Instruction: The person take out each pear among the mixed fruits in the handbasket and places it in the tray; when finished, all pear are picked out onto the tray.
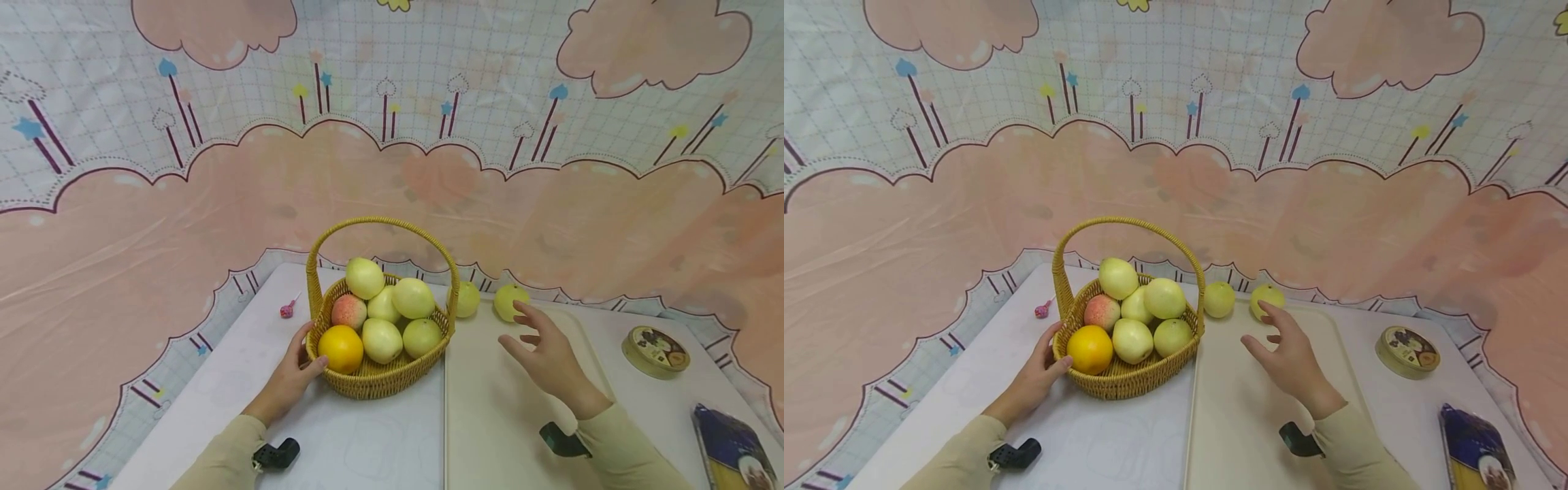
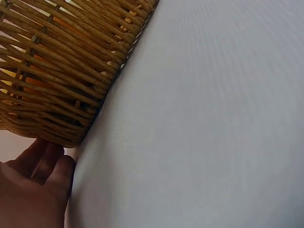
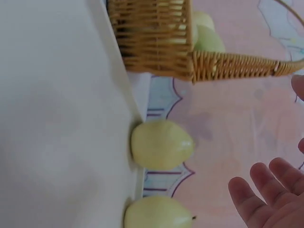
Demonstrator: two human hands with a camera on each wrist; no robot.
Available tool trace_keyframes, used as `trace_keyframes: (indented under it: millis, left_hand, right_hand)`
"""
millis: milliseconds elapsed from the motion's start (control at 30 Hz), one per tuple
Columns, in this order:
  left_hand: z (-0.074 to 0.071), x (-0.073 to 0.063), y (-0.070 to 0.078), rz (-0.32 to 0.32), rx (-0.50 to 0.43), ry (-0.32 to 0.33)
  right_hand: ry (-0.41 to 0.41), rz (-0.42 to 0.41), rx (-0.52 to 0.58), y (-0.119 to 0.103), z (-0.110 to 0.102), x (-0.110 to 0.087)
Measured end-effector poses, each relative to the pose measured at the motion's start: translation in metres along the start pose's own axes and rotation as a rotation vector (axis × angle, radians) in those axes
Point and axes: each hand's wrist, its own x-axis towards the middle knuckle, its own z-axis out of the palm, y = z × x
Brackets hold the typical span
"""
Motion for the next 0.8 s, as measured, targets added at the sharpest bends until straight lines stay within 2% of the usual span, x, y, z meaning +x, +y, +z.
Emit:
trace_keyframes:
  millis: [133, 500, 800]
  left_hand:
    - [0.0, 0.0, -0.001, -0.004, 0.007, 0.003]
    - [-0.001, 0.0, -0.001, 0.0, 0.017, -0.001]
    - [-0.001, 0.0, 0.0, 0.006, -0.001, 0.003]
  right_hand:
    - [-0.007, -0.06, 0.012, -0.009, 0.009, -0.002]
    - [-0.003, -0.289, 0.098, -0.029, 0.036, 0.0]
    - [-0.053, -0.335, 0.165, -0.049, 0.059, 0.007]
